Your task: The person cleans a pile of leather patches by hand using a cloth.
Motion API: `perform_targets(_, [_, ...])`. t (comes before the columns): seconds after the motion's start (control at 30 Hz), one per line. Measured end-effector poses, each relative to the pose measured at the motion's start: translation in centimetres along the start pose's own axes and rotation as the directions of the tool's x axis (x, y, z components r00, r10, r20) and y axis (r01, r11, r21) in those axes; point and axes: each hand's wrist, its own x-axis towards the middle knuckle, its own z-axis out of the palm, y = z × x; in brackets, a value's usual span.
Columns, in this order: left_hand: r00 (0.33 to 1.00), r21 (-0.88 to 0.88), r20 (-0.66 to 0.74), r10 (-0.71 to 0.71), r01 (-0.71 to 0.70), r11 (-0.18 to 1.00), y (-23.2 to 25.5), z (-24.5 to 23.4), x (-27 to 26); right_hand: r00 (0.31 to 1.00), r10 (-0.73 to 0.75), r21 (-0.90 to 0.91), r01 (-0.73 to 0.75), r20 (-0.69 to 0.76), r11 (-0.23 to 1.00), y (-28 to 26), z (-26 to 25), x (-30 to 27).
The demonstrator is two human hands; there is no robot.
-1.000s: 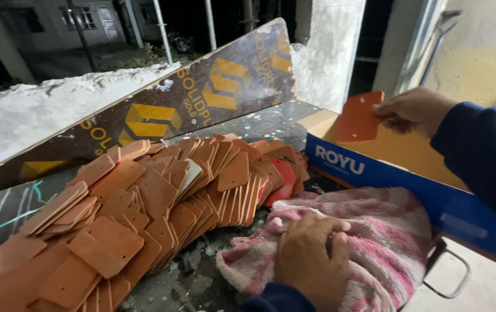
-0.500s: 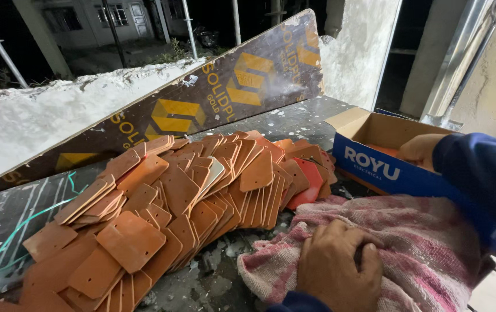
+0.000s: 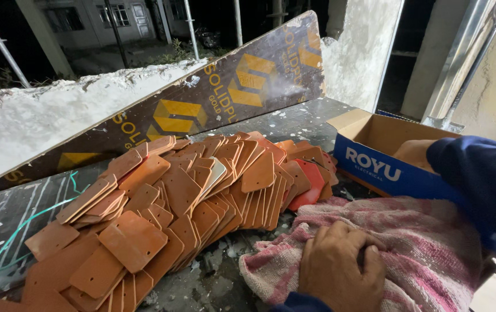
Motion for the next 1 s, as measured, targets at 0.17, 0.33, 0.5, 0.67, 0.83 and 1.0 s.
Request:
perform_targets(0.17, [0.999,-0.01,0.031,-0.032,0.032,0.999,0.0,0.0,-0.1,1.0,-0.026,-0.172,0.028,0.017,0.985,-0.6,1.9,-0.6])
perform_targets(0.33, [0.998,-0.011,-0.056,0.029,-0.029,1.0,0.2,0.1,-0.1,0.998,-0.053,-0.297,0.055,0.014,0.953,-0.9,1.9,-1.6])
perform_targets(0.5, [1.0,-0.009,0.004,-0.018,0.018,1.0,0.4,-0.2,-0.1,0.997,-0.077,-0.433,0.081,0.026,0.898,-1.1,2.6,-2.6])
perform_targets(0.67, [0.999,-0.007,-0.043,0.007,-0.007,1.0,0.5,-0.1,-0.1,0.991,-0.132,-0.545,0.126,0.029,0.829,-2.0,3.0,-4.6])
perform_targets(0.83, [0.999,-0.02,-0.047,0.006,-0.007,1.0,0.1,0.2,-0.2,0.958,-0.285,-0.632,0.217,-0.006,0.744,-2.9,1.3,-8.0])
perform_targets(1.0, [0.992,-0.16,-0.121,0.024,-0.043,0.986,-0.6,0.2,0.2,0.781,-0.618,-0.699,0.392,-0.091,0.599,-3.7,0.8,-12.9])
